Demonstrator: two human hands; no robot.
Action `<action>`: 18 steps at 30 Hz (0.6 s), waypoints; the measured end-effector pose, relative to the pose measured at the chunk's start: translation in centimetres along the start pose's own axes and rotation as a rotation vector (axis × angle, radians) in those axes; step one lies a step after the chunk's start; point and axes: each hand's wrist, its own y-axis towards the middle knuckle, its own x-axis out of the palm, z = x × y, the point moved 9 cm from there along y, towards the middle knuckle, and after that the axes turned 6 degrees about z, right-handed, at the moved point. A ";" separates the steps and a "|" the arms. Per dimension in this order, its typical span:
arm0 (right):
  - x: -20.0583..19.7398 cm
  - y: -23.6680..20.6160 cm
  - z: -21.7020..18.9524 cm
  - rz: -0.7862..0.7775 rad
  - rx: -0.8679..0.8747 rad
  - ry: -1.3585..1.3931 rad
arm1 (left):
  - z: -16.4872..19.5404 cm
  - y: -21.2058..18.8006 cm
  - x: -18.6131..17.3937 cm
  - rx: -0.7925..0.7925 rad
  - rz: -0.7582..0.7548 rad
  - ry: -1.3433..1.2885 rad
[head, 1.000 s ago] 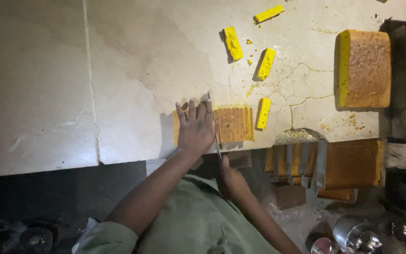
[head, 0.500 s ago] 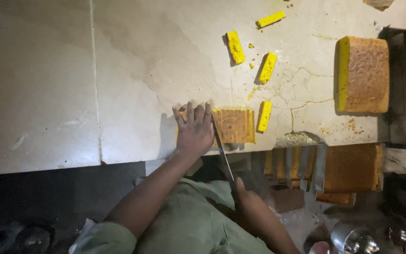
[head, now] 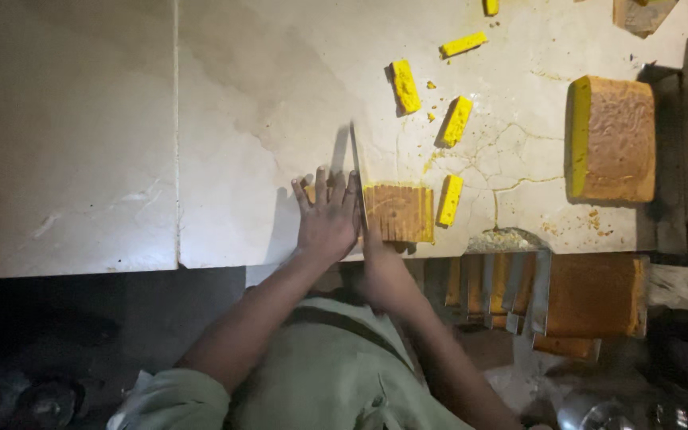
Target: The person trims the edges off baked yellow cake sheets on a tiled worktable using a long knife, pushing the cut strips aside. The person then flips a cake out of its baking tray onto the table and continues trimming its edges.
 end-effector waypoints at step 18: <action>-1.2 2.4 -3.5 0.063 -0.096 -0.055 | -0.5 0.0 -1.7 0.023 0.036 -0.086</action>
